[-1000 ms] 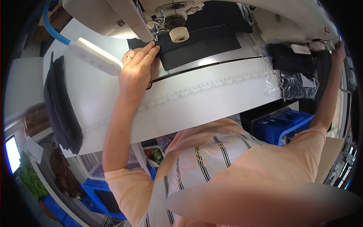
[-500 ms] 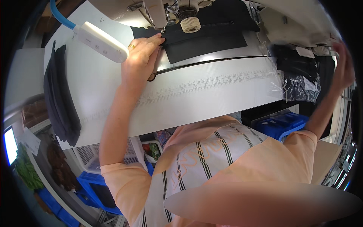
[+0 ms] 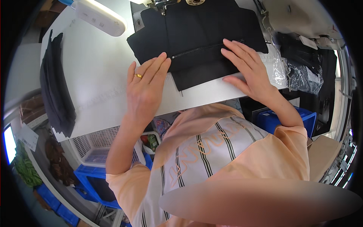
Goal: Sewing a zipper onto a black material component using an industrial sewing machine.
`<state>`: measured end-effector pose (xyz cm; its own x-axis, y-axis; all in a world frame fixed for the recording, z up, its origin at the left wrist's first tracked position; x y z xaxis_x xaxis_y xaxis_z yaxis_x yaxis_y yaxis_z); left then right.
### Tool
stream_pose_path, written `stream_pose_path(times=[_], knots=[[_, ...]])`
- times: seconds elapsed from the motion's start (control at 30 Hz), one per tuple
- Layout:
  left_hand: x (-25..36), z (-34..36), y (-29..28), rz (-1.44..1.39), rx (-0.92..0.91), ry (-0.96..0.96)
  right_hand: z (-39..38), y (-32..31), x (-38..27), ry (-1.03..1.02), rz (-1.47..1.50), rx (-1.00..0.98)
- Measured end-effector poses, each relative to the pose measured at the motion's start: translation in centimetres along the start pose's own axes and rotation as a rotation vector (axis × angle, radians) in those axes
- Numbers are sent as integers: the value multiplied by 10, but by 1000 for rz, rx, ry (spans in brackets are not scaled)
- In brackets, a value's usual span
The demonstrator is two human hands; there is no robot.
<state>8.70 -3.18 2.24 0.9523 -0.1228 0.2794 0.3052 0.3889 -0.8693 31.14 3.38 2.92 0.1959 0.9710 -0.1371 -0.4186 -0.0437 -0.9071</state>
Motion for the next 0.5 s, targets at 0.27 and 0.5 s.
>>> stream_pose_path(times=[0.27, 0.5], knots=[[-51, 79, 20, -701, -879, -548, 49, 35, -30, -263, 182, 73], [-61, 94, 27, -795, -1001, -554, 62, 41, -16, -196, 117, -90]])
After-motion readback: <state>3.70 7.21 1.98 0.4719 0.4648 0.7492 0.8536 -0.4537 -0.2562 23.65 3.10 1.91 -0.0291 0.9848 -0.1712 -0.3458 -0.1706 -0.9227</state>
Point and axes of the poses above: each hand's wrist, its own z-axis towards the middle knuckle, its own y-axis out of the palm, x = y × z, the point moved 5 cm from there along z, towards the middle knuckle, and after that the axes turned 15 degrees about -y, right-handed, at the moved point
